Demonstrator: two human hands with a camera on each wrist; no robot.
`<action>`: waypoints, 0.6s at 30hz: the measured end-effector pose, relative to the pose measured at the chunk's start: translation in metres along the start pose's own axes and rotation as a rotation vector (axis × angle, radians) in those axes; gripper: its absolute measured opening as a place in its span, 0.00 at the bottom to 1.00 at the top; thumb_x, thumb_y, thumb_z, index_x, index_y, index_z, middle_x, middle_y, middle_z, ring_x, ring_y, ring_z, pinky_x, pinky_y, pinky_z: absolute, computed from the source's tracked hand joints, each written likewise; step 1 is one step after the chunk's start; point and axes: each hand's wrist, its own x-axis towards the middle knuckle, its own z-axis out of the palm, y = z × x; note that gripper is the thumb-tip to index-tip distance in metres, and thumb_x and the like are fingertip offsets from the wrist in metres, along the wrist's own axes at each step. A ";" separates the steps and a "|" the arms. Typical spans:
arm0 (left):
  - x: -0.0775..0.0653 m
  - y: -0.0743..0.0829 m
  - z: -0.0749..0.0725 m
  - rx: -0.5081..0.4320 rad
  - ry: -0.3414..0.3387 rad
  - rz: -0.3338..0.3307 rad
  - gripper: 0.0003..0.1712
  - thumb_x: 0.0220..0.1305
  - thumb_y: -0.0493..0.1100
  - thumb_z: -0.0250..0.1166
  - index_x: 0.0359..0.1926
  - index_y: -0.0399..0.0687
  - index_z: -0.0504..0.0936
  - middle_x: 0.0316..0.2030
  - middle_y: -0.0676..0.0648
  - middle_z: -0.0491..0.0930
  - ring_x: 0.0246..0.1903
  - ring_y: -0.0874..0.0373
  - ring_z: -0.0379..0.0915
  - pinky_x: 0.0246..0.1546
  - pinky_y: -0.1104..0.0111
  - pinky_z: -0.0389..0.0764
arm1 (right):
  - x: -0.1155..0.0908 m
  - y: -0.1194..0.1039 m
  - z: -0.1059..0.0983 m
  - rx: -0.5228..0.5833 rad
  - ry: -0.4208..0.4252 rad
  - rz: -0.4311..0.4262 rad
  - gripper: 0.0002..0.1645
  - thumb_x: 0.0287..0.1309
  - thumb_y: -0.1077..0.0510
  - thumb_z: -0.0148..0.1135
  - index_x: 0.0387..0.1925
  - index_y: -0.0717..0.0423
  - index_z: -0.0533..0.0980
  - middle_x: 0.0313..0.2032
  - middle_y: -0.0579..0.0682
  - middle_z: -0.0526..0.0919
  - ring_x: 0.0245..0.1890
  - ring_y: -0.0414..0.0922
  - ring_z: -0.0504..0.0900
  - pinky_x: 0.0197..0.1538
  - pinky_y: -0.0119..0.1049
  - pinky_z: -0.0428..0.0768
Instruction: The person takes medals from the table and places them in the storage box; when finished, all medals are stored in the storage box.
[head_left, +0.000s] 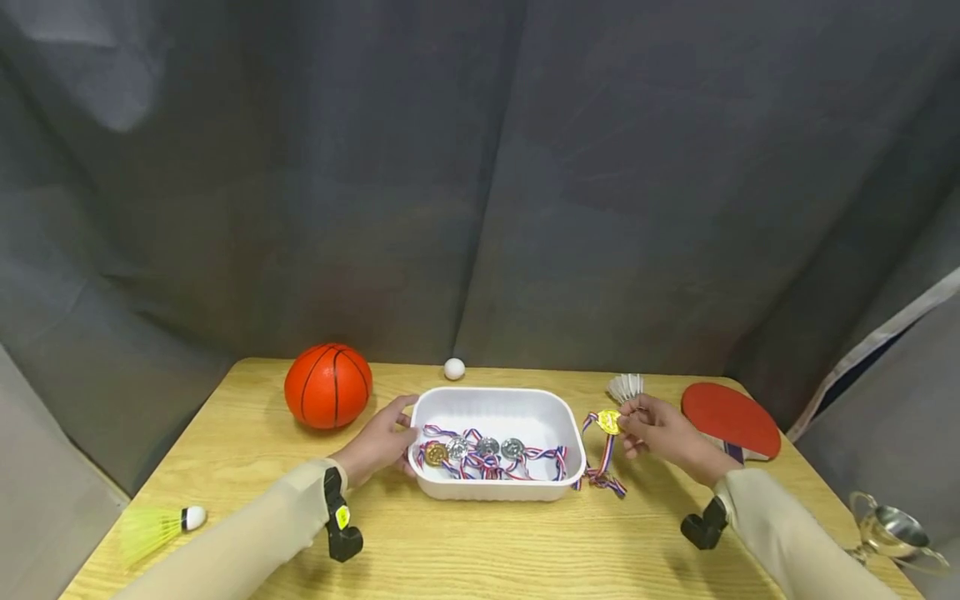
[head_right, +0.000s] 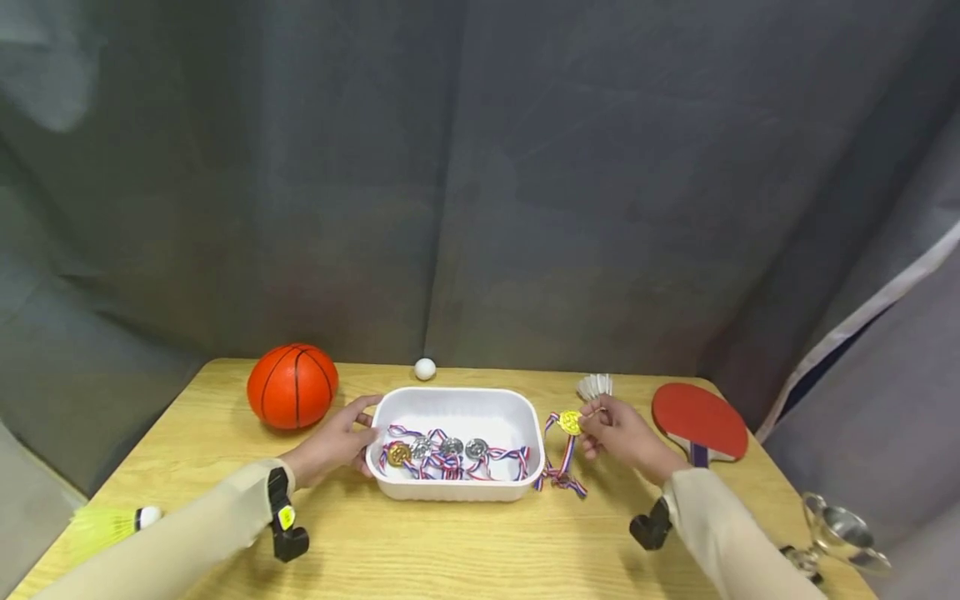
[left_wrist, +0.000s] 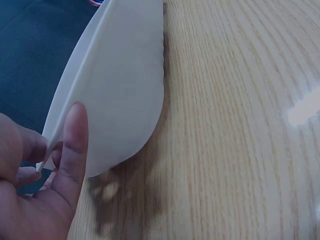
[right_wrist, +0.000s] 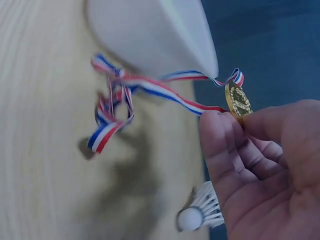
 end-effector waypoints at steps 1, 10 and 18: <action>0.000 0.000 0.000 -0.001 -0.001 -0.002 0.37 0.76 0.31 0.54 0.81 0.41 0.55 0.58 0.29 0.69 0.33 0.43 0.81 0.26 0.60 0.91 | 0.000 -0.004 -0.001 0.009 0.003 -0.014 0.17 0.78 0.63 0.52 0.56 0.73 0.64 0.34 0.50 0.83 0.33 0.40 0.84 0.40 0.39 0.92; 0.000 0.000 -0.001 0.000 -0.002 -0.008 0.36 0.76 0.31 0.53 0.81 0.41 0.56 0.57 0.30 0.69 0.32 0.46 0.81 0.26 0.61 0.91 | -0.001 -0.048 -0.013 0.007 0.058 -0.096 0.19 0.77 0.59 0.55 0.56 0.71 0.64 0.33 0.46 0.85 0.33 0.38 0.85 0.41 0.33 0.90; 0.001 -0.001 -0.001 0.011 0.003 -0.023 0.36 0.77 0.31 0.53 0.81 0.43 0.56 0.58 0.30 0.69 0.33 0.46 0.81 0.26 0.63 0.91 | 0.001 -0.084 -0.015 -0.003 0.102 -0.126 0.21 0.79 0.55 0.54 0.59 0.68 0.64 0.41 0.52 0.86 0.39 0.42 0.87 0.48 0.34 0.92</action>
